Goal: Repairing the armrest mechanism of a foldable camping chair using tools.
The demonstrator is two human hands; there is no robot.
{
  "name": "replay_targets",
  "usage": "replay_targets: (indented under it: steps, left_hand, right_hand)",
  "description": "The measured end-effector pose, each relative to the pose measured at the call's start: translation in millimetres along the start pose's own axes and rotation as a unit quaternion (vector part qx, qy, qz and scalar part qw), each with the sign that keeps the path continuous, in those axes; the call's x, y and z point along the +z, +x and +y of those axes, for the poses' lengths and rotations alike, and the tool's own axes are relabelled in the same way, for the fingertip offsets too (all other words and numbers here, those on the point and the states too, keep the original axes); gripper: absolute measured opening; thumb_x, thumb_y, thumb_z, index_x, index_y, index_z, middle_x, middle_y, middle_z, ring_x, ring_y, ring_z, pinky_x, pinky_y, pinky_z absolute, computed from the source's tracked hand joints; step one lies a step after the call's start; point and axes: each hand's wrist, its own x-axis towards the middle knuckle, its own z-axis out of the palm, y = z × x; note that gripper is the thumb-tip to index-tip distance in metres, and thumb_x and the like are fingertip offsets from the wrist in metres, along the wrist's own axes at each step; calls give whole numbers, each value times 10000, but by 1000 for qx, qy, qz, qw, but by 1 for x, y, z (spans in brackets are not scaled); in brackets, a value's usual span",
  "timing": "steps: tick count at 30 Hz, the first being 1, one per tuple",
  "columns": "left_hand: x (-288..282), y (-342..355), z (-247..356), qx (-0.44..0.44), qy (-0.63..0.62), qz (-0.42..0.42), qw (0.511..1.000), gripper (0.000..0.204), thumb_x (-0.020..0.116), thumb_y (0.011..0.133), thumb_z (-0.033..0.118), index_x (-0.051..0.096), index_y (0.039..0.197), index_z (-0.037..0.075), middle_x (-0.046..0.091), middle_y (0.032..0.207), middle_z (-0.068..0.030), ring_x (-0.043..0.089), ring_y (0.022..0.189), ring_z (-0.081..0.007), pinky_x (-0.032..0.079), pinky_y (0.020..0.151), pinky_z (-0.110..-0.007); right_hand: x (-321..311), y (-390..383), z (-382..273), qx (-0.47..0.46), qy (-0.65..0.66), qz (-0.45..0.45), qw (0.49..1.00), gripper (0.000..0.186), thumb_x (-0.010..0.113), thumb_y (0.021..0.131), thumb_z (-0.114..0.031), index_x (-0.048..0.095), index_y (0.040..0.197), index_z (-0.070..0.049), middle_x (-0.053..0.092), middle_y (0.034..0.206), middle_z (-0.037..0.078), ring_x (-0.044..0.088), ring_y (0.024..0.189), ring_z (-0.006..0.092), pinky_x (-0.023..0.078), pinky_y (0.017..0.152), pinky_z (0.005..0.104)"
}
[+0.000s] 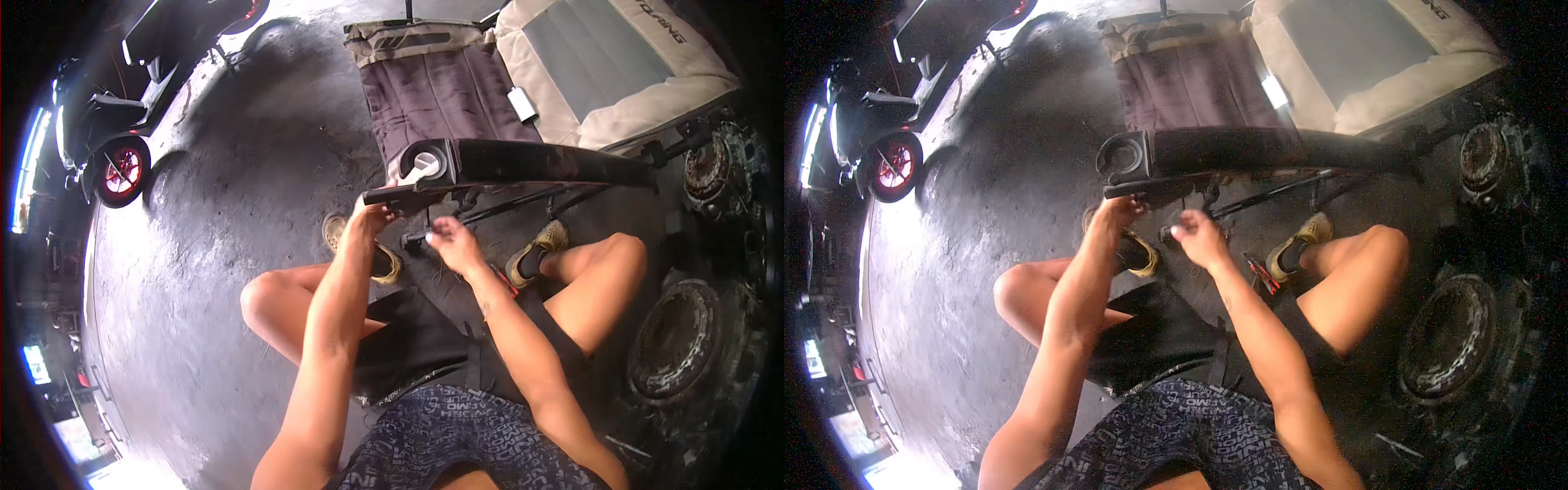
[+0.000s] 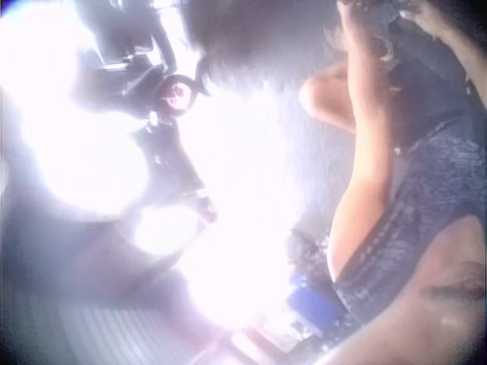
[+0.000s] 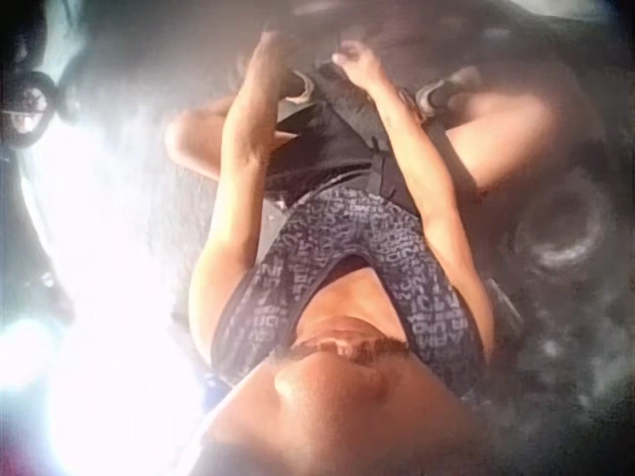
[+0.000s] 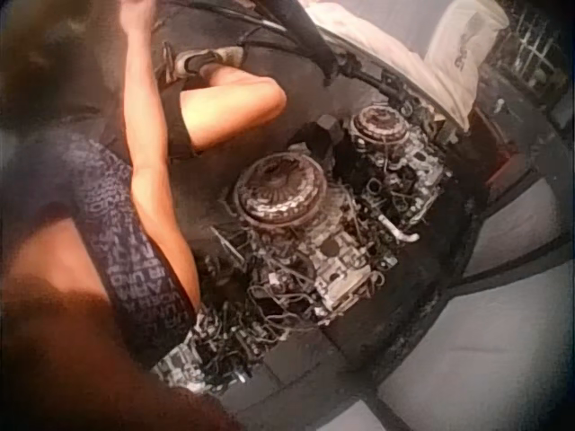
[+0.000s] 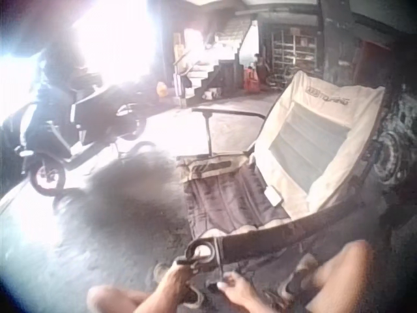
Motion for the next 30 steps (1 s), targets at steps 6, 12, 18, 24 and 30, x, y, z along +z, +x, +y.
replay_targets:
  steps: [6, 12, 18, 24, 30]
  left_hand:
    - [-18, -60, 100, 142, 266, -21, 953, 303, 686, 906, 319, 676, 870, 18, 612, 662, -27, 552, 498, -117, 466, 463, -267]
    - [18, -100, 147, 154, 266, -22, 951, 358, 656, 928, 309, 667, 913, -48, 626, 693, -33, 554, 507, -97, 452, 447, -245]
    - [12, -104, 143, 144, 341, -7, 929, 364, 615, 949, 368, 654, 988, 8, 637, 754, -18, 594, 558, -94, 501, 514, -237]
    - [2, -105, 123, 119, 332, 18, 936, 389, 634, 937, 391, 649, 991, 6, 643, 799, -26, 598, 660, -114, 479, 584, -268]
    - [11, -92, 135, 168, 299, -18, 939, 370, 631, 943, 333, 689, 970, -32, 628, 669, -24, 548, 486, -82, 440, 450, -230]
  right_hand:
    - [62, 35, -42, 132, 577, -100, 799, 385, 662, 885, -109, 517, 1240, -75, 571, 1227, 83, 610, 1052, 266, 503, 909, 461]
    - [90, 47, -71, 63, 577, -31, 814, 338, 642, 866, -21, 530, 1182, -65, 592, 1173, 94, 587, 1098, 269, 518, 884, 508]
    - [92, 40, -63, 64, 554, -23, 830, 275, 665, 840, -37, 583, 1101, -69, 630, 996, 60, 618, 826, 182, 529, 692, 350]
    - [81, 20, -48, 121, 578, -10, 807, 254, 642, 872, -103, 593, 1121, -85, 615, 899, 42, 585, 732, 153, 513, 621, 308]
    - [77, 28, -58, 58, 493, -37, 867, 295, 614, 869, -112, 579, 1154, -46, 620, 977, 79, 568, 809, 183, 521, 729, 368]
